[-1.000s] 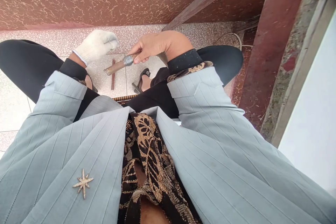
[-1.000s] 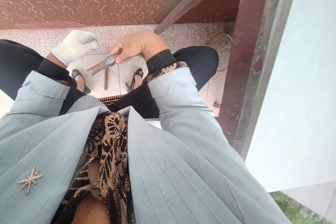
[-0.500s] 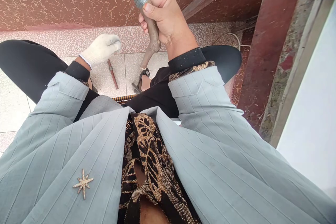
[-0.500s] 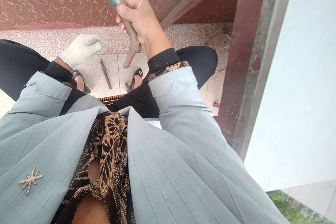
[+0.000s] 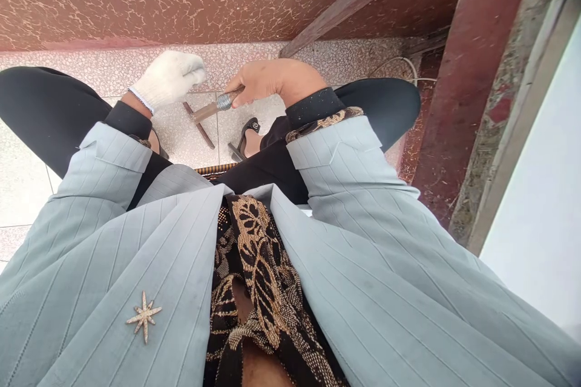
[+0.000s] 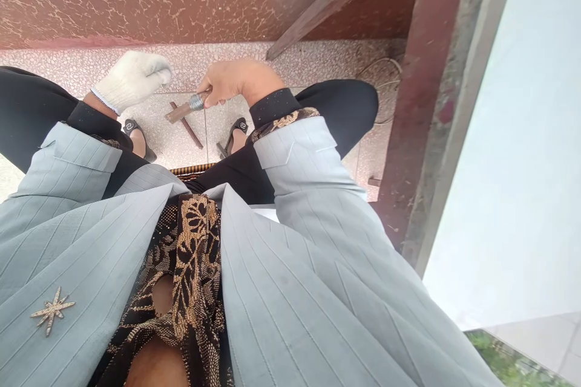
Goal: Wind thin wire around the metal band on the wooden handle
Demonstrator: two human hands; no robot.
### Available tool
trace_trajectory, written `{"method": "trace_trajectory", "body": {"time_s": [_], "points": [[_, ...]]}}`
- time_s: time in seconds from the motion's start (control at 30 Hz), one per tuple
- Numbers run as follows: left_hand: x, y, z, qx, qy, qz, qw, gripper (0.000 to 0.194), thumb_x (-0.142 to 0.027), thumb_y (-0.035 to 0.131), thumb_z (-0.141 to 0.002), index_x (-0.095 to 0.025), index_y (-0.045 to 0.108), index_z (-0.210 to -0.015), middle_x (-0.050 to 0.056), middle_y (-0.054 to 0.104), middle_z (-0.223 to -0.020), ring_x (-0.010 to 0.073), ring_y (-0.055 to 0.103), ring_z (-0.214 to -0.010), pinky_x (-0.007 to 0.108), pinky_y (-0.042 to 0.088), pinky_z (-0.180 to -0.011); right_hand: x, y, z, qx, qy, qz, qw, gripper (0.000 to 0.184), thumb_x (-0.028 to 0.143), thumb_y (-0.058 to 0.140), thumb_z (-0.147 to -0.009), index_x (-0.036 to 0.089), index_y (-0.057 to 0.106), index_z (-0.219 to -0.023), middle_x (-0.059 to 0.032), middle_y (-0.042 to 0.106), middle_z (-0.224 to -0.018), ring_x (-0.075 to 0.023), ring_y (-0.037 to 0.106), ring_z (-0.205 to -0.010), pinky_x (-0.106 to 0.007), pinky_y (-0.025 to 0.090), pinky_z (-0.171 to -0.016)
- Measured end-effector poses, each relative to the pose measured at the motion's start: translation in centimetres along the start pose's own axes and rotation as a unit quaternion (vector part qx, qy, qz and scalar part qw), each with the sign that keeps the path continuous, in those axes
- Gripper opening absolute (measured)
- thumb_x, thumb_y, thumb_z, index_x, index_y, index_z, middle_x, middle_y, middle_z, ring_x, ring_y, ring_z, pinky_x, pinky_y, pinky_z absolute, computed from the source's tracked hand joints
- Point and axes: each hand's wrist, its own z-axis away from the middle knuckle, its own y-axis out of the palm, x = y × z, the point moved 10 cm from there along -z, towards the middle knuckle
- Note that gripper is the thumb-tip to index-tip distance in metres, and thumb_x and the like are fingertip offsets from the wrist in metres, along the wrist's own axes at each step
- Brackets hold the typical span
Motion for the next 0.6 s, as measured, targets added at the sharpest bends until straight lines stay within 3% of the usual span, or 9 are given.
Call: {"method": "trace_trajectory", "body": {"time_s": [0.13,0.23,0.33,0.47,0.6], "points": [[0.9,-0.9,0.0,-0.032,-0.022,0.002,0.999,0.034,-0.038,0.045,-0.101,-0.024,0.077,-0.101,0.004,0.075,-0.098,0.0202,0.054,-0.09,0.037,0.044,-0.086,1.1,0.5,0.7,0.058,-0.058,-0.098,0.992,0.031,0.009,0.077,-0.095,0.015,0.083,-0.125,0.0081,0.063,-0.065,-0.0074,0.052,-0.062,-0.02,0.04,-0.066],[1.3,-0.7,-0.2,-0.037,-0.031,0.054,0.997,0.026,-0.03,0.049,-0.1,-0.023,0.073,-0.094,0.002,0.075,-0.096,0.0173,0.054,-0.088,0.036,0.046,-0.086,2.6,-0.5,2.0,0.058,-0.142,-0.229,0.961,0.033,0.015,0.08,-0.09,0.013,0.081,-0.123,0.0066,0.063,-0.069,-0.0068,0.05,-0.063,-0.018,0.04,-0.064],[2.0,-0.2,-0.3,-0.036,-0.065,0.104,0.992,0.025,-0.026,0.048,-0.102,-0.022,0.069,-0.089,0.003,0.076,-0.099,0.0162,0.05,-0.082,0.037,0.048,-0.083,2.9,-3.9,3.6,-0.067,-0.202,-0.361,0.908,0.033,0.034,0.087,-0.084,0.015,0.076,-0.109,0.0018,0.065,-0.08,-0.0088,0.051,-0.068,-0.02,0.045,-0.066],[0.8,0.6,-0.1,-0.023,-0.029,0.117,0.992,0.027,-0.035,0.045,-0.101,-0.029,0.071,-0.095,0.0,0.079,-0.099,0.0187,0.054,-0.087,0.038,0.049,-0.087,0.3,-7.0,4.7,-0.261,-0.144,-0.453,0.841,0.046,0.057,0.085,-0.089,0.02,0.064,-0.107,-0.0028,0.067,-0.095,-0.0134,0.05,-0.077,-0.021,0.049,-0.069],[-1.7,1.9,0.3,0.027,0.033,0.039,0.998,0.037,-0.042,0.04,-0.099,-0.028,0.074,-0.099,0.004,0.078,-0.102,0.022,0.059,-0.092,0.04,0.047,-0.093,-1.9,-6.9,3.7,-0.314,-0.036,-0.455,0.832,0.017,0.03,0.068,-0.108,0.018,0.057,-0.102,-0.0008,0.059,-0.086,-0.0115,0.046,-0.071,-0.019,0.042,-0.061]]}}
